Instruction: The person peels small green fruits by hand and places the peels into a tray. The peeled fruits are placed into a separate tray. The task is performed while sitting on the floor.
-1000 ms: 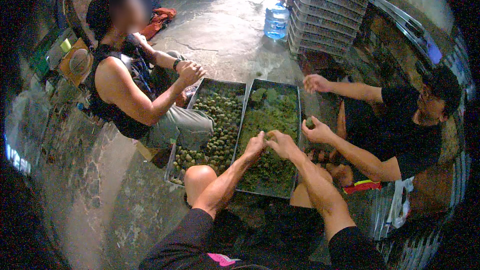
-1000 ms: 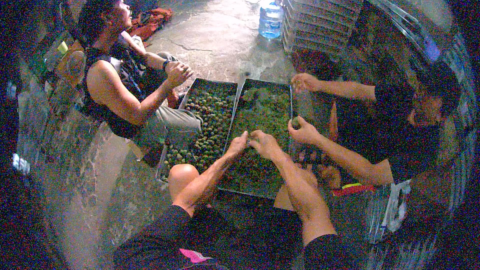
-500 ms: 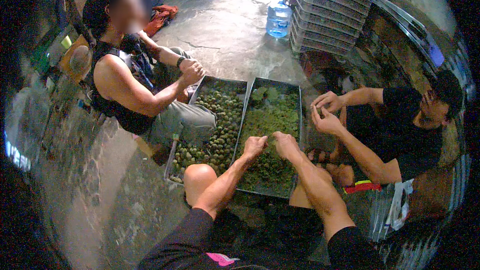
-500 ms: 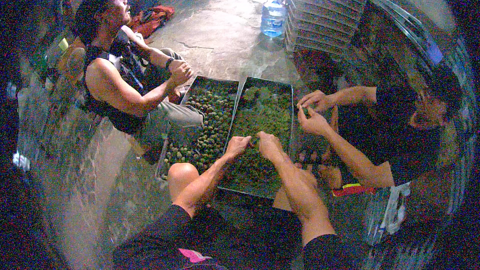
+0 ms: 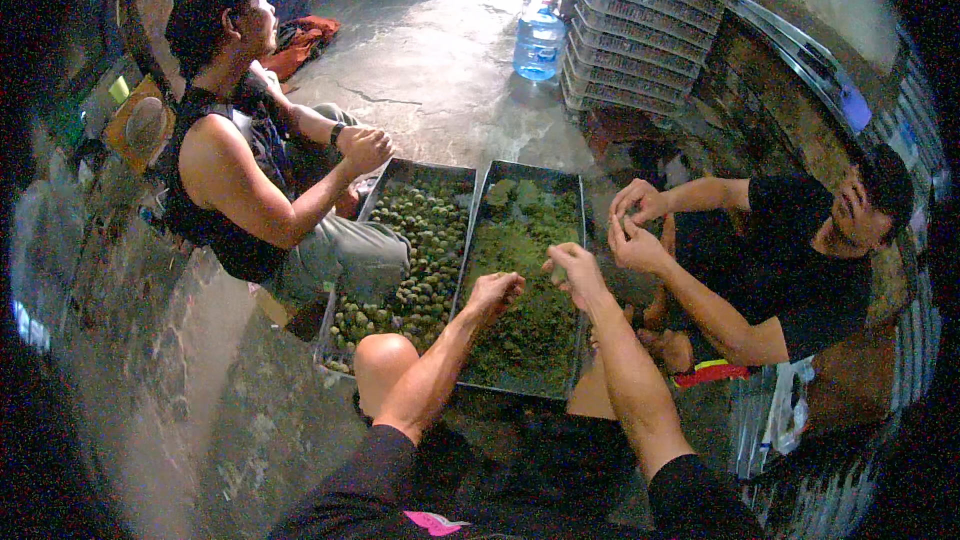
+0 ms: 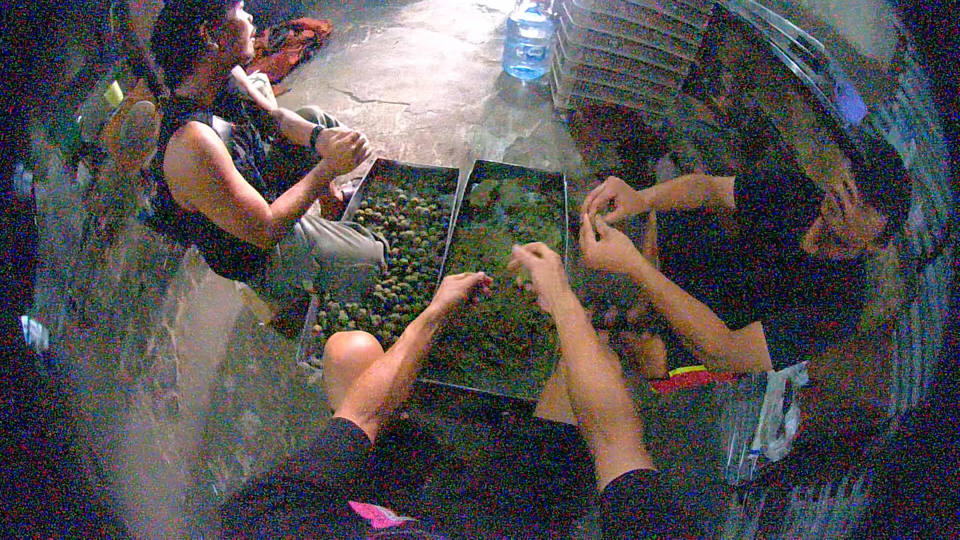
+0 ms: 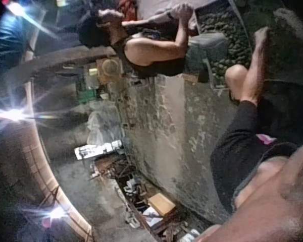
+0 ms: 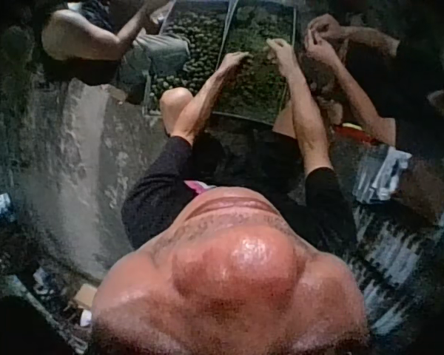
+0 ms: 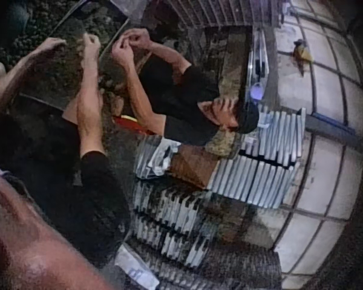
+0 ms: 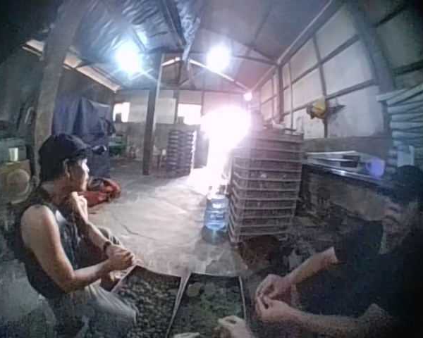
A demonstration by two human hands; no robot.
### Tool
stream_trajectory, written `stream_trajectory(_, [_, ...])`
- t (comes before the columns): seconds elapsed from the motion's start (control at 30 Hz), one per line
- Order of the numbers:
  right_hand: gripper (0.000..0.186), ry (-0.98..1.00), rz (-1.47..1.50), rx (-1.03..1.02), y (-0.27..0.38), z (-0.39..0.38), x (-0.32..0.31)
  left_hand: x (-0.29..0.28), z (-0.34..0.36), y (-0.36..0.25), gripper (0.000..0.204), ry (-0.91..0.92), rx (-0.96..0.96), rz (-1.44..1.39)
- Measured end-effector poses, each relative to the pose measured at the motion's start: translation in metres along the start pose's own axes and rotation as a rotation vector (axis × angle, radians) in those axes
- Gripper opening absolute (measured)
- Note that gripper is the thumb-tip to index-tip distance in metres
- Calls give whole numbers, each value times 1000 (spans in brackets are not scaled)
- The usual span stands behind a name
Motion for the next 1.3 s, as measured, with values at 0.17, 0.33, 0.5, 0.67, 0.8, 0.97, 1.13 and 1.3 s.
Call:
stream_trajectory(0.17, [25, -48, -182, -26, -18, 22, -10, 10, -3, -12, 38, -60, 59, 73])
stream_trajectory(0.33, [23, -228, -881, -341, -11, 18, 8, 4, 3, 3, 33, 14, 119, 167])
stream_trajectory(0.5, [23, -216, -908, -298, -23, 15, 6, 6, 11, 8, 26, 85, 156, 252])
stream_trajectory(0.67, [23, -134, -950, -441, -32, 22, -1, 6, 20, 4, 27, -69, 195, 256])
stream_trajectory(0.8, [37, -211, -1027, -331, -7, 7, 1, 2, 11, 1, 31, -134, -6, 352])
stream_trajectory(0.97, [32, -294, -851, -353, -15, 15, -8, 9, 1, -7, 31, 40, 48, 21])
stream_trajectory(1.13, [17, -22, 151, -20, -10, 2, -9, -1, -12, -22, 36, -46, 60, -28])
stream_trajectory(1.3, [28, 13, 380, 13, -25, 12, -10, 0, -12, -15, 38, -114, 76, -56])
Point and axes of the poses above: each hand's wrist, its own z-axis towards the middle knuckle, its own x-axis out of the palm, y = z × x, the point moved 4 cm from there along z, towards the middle knuckle, and after that the axes turned 5 degrees about -z, right-handed, at the moved point
